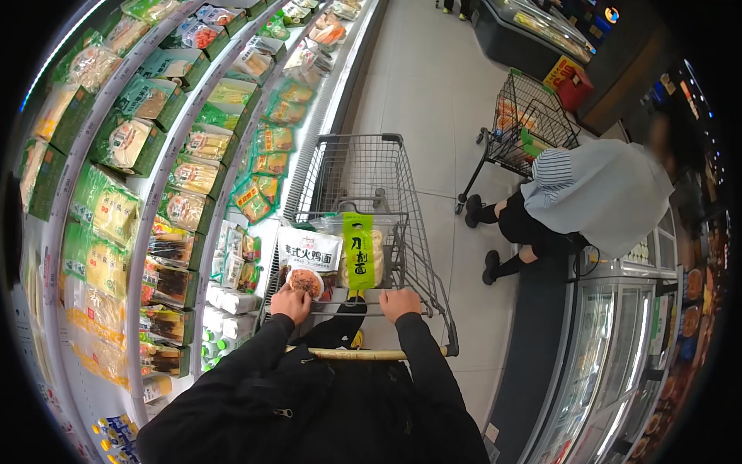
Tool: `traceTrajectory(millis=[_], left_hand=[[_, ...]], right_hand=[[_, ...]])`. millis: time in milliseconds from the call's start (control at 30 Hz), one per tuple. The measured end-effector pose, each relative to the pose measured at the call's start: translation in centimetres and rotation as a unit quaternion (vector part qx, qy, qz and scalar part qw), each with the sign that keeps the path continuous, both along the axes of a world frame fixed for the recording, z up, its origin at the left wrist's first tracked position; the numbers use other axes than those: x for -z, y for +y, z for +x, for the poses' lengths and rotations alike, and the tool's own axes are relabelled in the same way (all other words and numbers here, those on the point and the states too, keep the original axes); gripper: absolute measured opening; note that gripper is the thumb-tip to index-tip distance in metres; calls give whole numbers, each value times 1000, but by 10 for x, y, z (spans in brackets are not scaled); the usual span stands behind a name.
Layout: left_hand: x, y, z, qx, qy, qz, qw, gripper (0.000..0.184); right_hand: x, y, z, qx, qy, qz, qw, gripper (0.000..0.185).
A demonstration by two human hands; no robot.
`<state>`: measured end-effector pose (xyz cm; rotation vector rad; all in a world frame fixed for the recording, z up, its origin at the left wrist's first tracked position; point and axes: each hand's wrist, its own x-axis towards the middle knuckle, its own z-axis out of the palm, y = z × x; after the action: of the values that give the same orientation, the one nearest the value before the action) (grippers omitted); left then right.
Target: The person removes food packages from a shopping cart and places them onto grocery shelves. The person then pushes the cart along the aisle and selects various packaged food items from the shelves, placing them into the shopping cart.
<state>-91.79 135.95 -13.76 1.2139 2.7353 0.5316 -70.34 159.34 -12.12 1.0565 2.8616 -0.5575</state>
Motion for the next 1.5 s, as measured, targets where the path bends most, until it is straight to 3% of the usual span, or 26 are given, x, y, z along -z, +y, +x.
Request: traceTrajectory(millis=[200,967,1500], left_hand=[[6,50,-35,12,0,-31,999,31],[-1,204,-131,9,-59,-57,997,31],[6,288,-201,15,-50,-52,997,32]], right_hand=[[25,48,-29,8,-2,13,1000,44],[32,198,-122,-2,41,91,995,43],[32,281,-195,11,65,73,995,41]])
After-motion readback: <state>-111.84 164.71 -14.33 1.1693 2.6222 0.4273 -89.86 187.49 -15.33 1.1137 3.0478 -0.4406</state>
